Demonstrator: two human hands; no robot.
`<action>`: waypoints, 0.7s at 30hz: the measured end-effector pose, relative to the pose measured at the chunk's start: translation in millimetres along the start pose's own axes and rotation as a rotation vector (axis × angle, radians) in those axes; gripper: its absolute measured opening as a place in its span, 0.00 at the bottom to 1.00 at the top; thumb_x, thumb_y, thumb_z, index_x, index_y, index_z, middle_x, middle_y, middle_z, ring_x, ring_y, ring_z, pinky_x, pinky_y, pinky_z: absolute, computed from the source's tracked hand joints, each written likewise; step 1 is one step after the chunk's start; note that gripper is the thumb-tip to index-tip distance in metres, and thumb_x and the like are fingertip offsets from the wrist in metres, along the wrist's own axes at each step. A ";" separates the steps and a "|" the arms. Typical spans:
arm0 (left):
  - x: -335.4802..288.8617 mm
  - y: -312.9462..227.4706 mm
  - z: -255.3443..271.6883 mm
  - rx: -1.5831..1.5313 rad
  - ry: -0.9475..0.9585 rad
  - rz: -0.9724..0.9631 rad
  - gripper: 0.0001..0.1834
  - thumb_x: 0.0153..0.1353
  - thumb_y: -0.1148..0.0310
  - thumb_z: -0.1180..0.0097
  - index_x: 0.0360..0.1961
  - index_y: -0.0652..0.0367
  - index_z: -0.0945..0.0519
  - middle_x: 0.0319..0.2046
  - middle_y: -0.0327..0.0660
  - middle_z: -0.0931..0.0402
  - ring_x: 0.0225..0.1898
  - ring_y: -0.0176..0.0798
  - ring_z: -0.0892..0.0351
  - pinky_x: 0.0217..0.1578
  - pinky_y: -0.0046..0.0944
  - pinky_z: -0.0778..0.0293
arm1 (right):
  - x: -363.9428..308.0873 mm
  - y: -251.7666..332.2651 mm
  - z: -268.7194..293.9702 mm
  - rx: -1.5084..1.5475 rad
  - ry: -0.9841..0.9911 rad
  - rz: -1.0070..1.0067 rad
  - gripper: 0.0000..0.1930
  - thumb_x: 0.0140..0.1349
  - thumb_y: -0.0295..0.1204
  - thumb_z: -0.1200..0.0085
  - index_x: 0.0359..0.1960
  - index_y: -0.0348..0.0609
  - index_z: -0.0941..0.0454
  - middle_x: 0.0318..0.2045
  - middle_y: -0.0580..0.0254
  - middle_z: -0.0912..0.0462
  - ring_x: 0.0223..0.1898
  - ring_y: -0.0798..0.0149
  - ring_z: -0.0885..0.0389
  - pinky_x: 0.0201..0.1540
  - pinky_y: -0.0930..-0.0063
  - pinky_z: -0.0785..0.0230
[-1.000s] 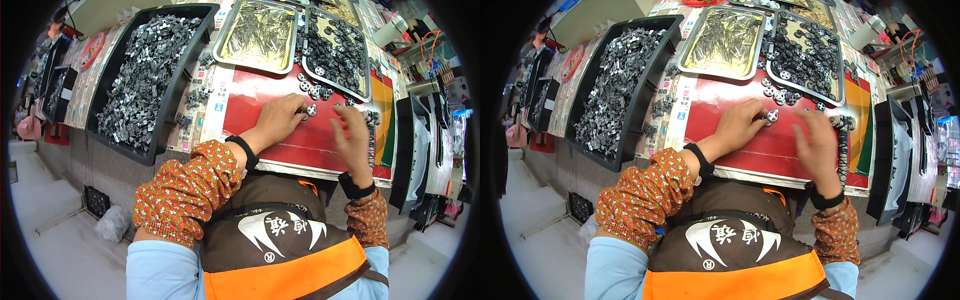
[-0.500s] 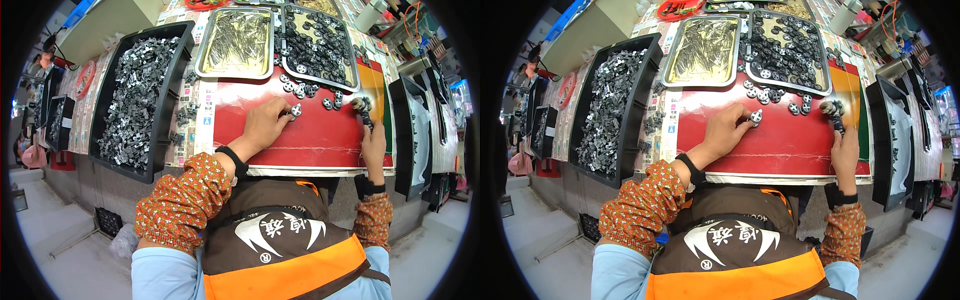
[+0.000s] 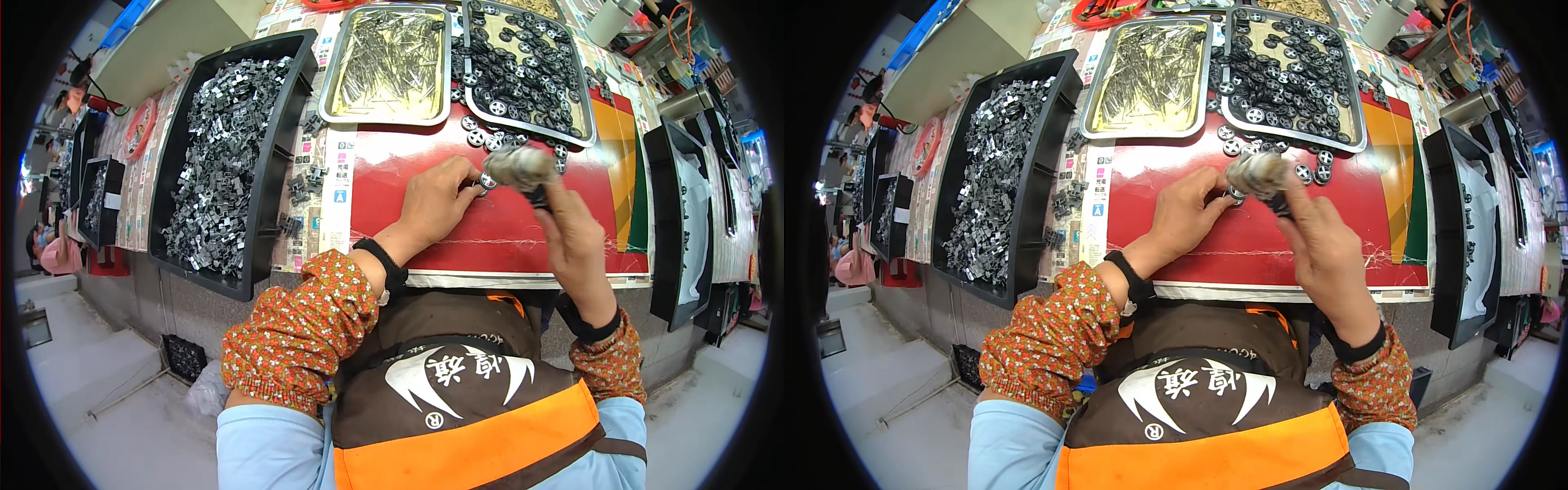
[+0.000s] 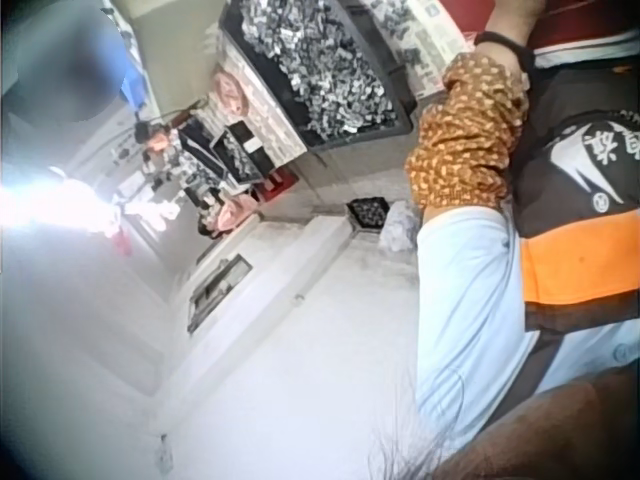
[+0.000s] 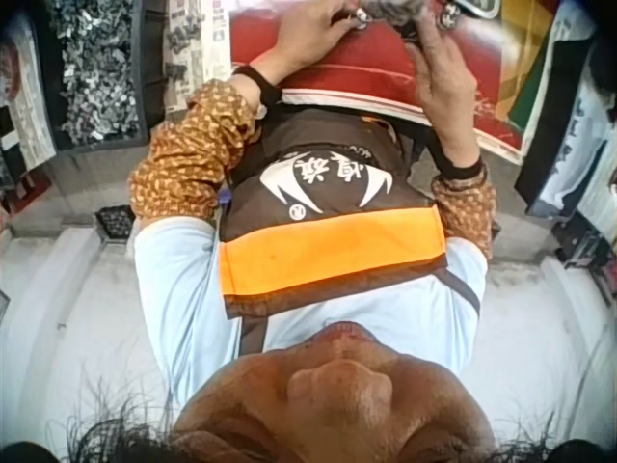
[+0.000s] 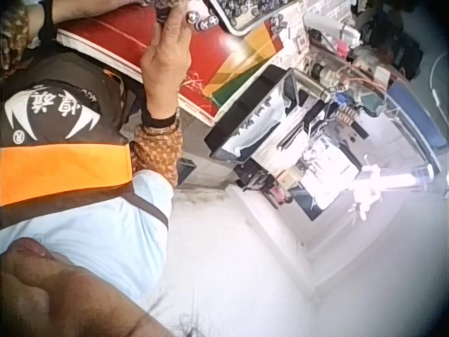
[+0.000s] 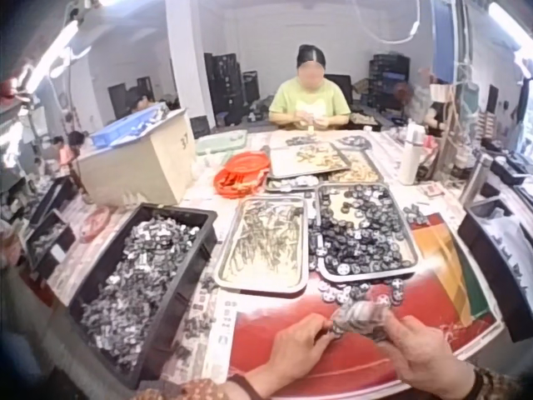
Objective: The person picks up a gray metal frame and a pin, inserts the pin into the frame, and adds a black wheel. They tap the assembly with a wrapped tool and place the completed unit into a bin before gathering more frames to repeat the process.
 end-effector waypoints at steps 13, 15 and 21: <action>-1.1 1.9 1.2 0.009 0.005 0.003 0.09 0.62 0.69 0.30 0.38 0.58 0.19 0.33 0.45 0.17 0.33 0.52 0.15 0.32 0.47 0.24 | 15.4 4.7 28.0 -0.062 -0.137 0.040 0.31 0.68 0.15 0.41 0.73 0.42 0.27 0.46 0.44 0.16 0.42 0.52 0.12 0.46 0.68 0.22; -1.1 1.7 1.4 0.007 0.008 0.000 0.09 0.62 0.69 0.30 0.38 0.58 0.19 0.33 0.45 0.17 0.33 0.51 0.16 0.32 0.47 0.24 | 17.1 22.5 35.7 -0.029 -0.204 0.132 0.33 0.65 0.13 0.39 0.73 0.41 0.27 0.43 0.44 0.17 0.39 0.49 0.13 0.44 0.65 0.21; 0.1 -2.3 0.4 0.077 0.016 -0.015 0.08 0.63 0.69 0.31 0.38 0.57 0.19 0.33 0.45 0.17 0.33 0.51 0.15 0.32 0.47 0.24 | -15.7 -16.2 -34.4 -0.161 0.151 -0.090 0.36 0.68 0.25 0.37 0.78 0.57 0.33 0.32 0.54 0.25 0.30 0.46 0.20 0.35 0.51 0.25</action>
Point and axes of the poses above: each hand's wrist, its own x-axis towards the middle knuckle, its own z-axis out of the back of the hand, y = z × x, the point moved 9 cm from there along x, towards the middle knuckle
